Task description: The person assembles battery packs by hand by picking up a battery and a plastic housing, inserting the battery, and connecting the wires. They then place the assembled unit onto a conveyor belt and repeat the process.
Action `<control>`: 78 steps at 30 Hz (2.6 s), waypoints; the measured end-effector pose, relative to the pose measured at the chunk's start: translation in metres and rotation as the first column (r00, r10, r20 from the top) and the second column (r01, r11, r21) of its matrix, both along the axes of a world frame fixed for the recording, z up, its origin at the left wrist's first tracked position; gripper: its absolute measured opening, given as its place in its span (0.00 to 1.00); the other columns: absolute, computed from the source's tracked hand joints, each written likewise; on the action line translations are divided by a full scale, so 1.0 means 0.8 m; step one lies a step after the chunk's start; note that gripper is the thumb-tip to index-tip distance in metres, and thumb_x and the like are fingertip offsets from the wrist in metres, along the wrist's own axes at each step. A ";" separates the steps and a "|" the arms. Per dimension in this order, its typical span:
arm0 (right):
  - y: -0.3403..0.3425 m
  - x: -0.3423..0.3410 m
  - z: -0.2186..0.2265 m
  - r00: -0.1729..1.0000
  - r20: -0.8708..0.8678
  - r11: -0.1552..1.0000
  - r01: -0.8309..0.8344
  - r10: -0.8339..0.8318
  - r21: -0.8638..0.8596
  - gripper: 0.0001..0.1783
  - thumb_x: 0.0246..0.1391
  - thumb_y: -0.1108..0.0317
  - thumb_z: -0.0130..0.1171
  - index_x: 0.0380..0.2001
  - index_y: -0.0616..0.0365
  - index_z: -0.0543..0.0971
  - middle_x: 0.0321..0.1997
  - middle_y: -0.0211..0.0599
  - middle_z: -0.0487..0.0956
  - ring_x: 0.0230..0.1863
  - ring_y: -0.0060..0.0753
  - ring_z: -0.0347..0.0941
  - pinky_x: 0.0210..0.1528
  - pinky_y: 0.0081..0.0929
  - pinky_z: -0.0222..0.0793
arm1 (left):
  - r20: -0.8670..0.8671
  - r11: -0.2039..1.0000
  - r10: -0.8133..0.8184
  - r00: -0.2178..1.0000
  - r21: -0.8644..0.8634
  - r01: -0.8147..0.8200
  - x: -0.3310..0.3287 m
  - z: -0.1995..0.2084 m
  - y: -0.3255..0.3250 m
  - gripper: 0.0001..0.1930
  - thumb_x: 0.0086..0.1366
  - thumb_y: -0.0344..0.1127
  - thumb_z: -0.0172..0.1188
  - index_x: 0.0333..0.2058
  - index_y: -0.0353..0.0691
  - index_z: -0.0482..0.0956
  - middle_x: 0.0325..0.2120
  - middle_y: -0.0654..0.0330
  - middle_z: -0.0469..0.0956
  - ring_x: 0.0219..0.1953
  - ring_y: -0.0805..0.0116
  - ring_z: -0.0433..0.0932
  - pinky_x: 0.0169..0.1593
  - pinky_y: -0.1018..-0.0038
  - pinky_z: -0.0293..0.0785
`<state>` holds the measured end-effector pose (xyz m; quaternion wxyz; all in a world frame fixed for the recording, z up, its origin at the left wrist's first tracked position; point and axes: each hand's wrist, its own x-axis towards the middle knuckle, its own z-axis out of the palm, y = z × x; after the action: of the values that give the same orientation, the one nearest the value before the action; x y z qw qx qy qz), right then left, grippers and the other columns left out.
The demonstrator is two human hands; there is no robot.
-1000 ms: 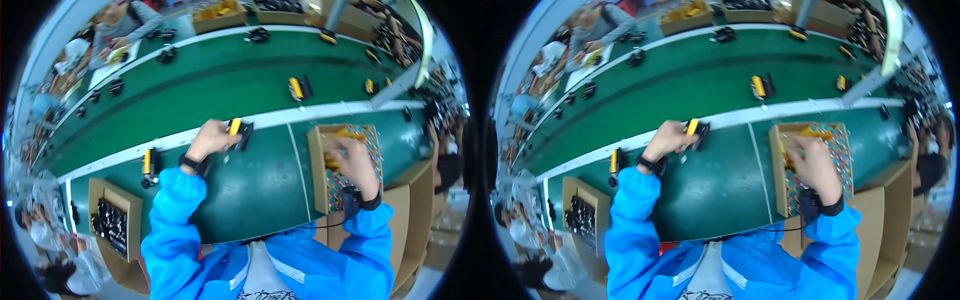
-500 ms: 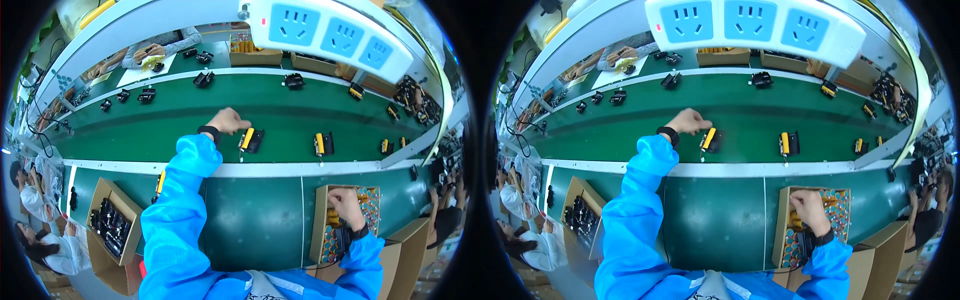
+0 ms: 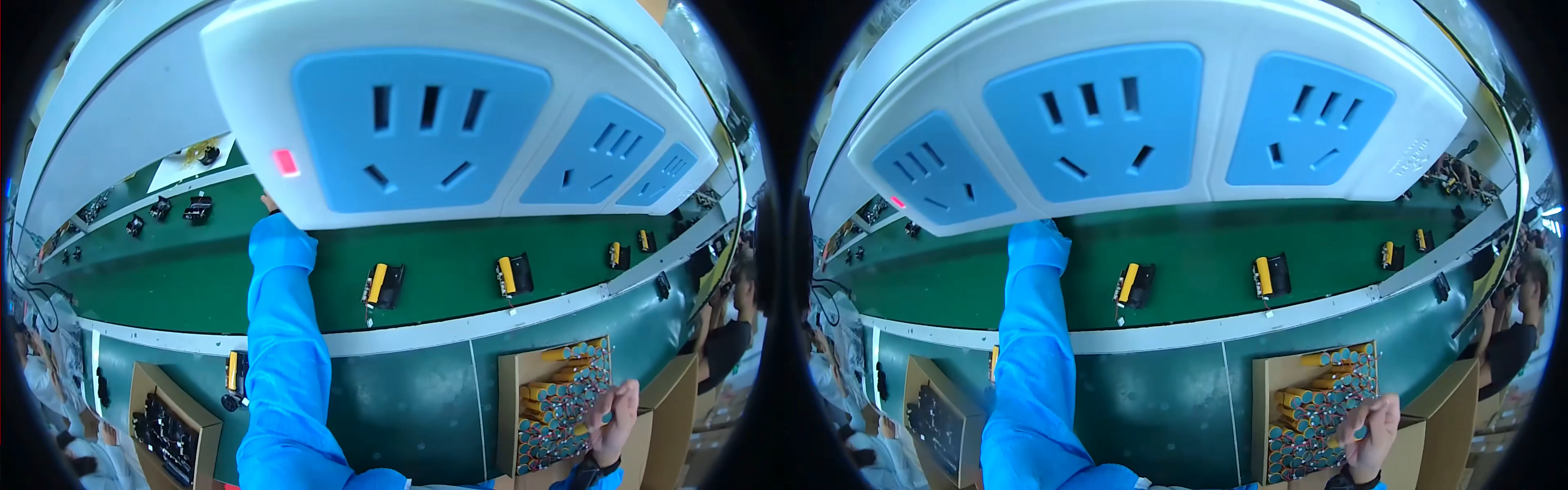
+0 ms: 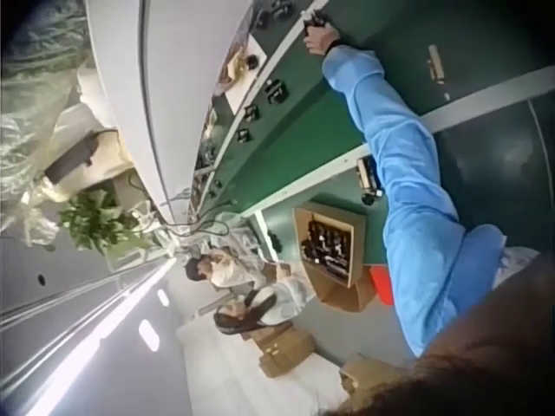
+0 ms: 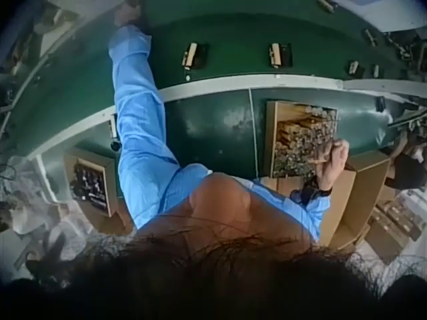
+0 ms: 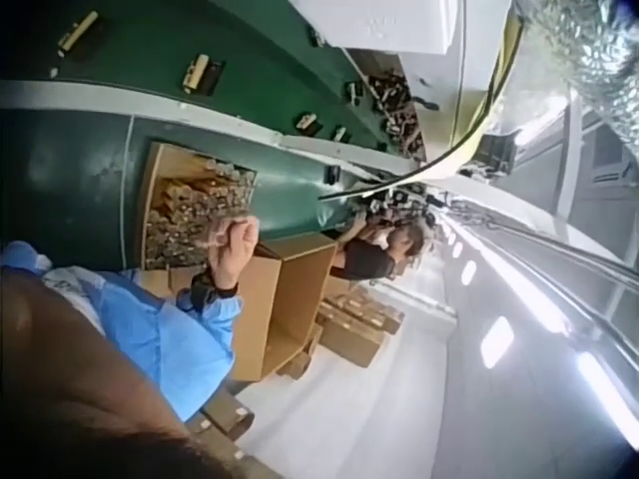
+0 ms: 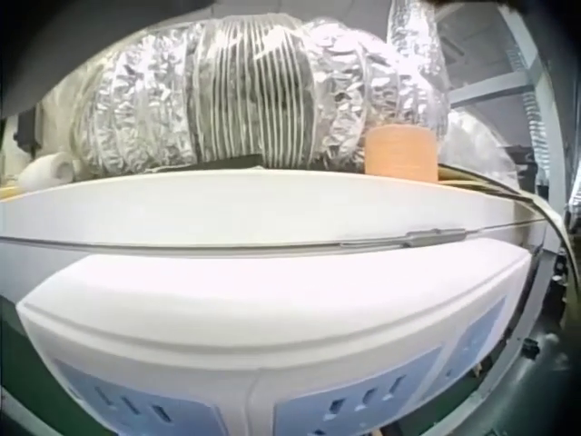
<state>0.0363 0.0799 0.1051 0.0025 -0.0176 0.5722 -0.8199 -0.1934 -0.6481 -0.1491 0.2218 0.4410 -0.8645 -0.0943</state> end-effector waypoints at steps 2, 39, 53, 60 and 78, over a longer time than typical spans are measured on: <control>0.004 -0.012 0.018 0.945 0.275 0.982 -0.189 0.178 0.014 0.10 0.68 0.60 0.48 0.34 0.52 0.67 0.18 0.28 0.65 0.16 0.21 0.63 0.15 0.19 0.60 | -0.012 0.987 -0.151 0.988 0.048 0.152 0.018 0.019 0.026 0.29 0.50 0.58 0.68 0.47 0.47 0.81 0.50 0.52 0.75 0.53 0.51 0.73 0.57 0.54 0.65; -0.337 -0.497 -0.213 0.901 -0.274 0.090 0.259 0.336 0.962 0.30 0.47 0.63 0.65 0.56 0.52 0.72 0.49 0.54 0.78 0.52 0.58 0.73 0.53 0.47 0.71 | 0.080 0.984 -0.109 0.991 0.148 0.096 0.688 0.143 0.308 0.28 0.45 0.31 0.71 0.49 0.43 0.77 0.48 0.53 0.70 0.52 0.52 0.68 0.54 0.59 0.63; -0.351 -0.505 -0.230 0.754 -0.572 0.207 0.533 0.323 0.820 0.09 0.49 0.70 0.55 0.31 0.55 0.83 0.33 0.48 0.82 0.38 0.53 0.78 0.43 0.45 0.73 | 0.028 0.989 -0.109 0.994 0.099 0.106 0.690 0.138 0.302 0.28 0.44 0.30 0.72 0.48 0.43 0.79 0.46 0.52 0.69 0.49 0.51 0.69 0.53 0.60 0.65; -0.366 -0.393 -0.128 0.581 -0.530 0.415 0.332 0.617 0.847 0.09 0.48 0.68 0.60 0.33 0.54 0.84 0.34 0.43 0.83 0.38 0.46 0.79 0.40 0.39 0.74 | 0.101 0.996 -0.068 0.993 0.067 0.062 0.681 0.153 0.303 0.29 0.46 0.34 0.73 0.50 0.44 0.78 0.45 0.53 0.70 0.49 0.53 0.69 0.53 0.61 0.65; -0.287 0.076 -0.084 0.208 0.179 0.011 -0.681 0.962 0.732 0.35 0.53 0.83 0.45 0.64 0.48 0.60 0.41 0.41 0.77 0.25 0.28 0.72 0.29 0.26 0.70 | -0.143 0.735 -0.400 0.905 0.541 0.410 0.533 0.143 0.416 0.30 0.60 0.40 0.65 0.56 0.29 0.67 0.47 0.40 0.73 0.48 0.42 0.75 0.51 0.59 0.72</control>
<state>0.0974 -0.1493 0.0380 0.3904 -0.5107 0.6831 -0.3466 0.2331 -0.3157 -0.0343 0.0647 0.2868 -0.8714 -0.3927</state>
